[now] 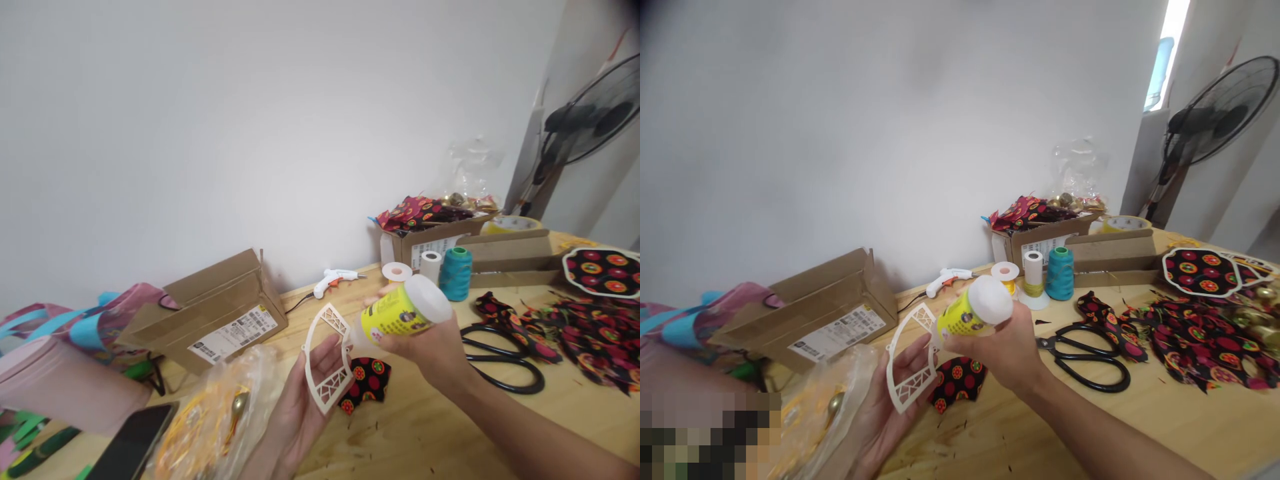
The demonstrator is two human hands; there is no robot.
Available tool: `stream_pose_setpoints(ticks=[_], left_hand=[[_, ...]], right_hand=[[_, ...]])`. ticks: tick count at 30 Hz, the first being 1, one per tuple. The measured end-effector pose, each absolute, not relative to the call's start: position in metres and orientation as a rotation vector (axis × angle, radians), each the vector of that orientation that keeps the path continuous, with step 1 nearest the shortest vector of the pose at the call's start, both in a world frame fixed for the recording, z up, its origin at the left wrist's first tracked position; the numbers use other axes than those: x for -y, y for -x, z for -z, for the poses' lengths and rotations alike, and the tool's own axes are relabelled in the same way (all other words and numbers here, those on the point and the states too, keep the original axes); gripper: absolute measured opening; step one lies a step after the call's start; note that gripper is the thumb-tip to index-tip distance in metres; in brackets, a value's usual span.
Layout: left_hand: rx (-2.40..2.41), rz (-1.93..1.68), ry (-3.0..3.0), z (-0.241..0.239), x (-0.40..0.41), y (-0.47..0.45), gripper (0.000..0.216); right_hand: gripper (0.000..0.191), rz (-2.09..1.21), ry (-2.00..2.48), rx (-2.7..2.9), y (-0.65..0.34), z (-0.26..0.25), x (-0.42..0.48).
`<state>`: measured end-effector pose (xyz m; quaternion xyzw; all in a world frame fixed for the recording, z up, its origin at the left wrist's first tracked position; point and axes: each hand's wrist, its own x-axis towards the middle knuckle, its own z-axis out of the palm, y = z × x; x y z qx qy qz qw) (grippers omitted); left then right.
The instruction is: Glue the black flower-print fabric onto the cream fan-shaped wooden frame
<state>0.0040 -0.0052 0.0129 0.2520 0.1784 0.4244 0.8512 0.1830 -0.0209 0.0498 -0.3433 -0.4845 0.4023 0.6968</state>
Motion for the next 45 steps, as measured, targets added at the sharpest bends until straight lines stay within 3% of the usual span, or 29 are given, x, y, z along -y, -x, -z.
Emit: stream_pose_setpoints(ticks=[45], left_hand=[[-0.374,-0.852,-0.523,-0.0152,0.0101,-0.002,0.037]], right_hand=[[0.03,-0.81,0.796,1.042,-0.187,-0.0489,0.0195]])
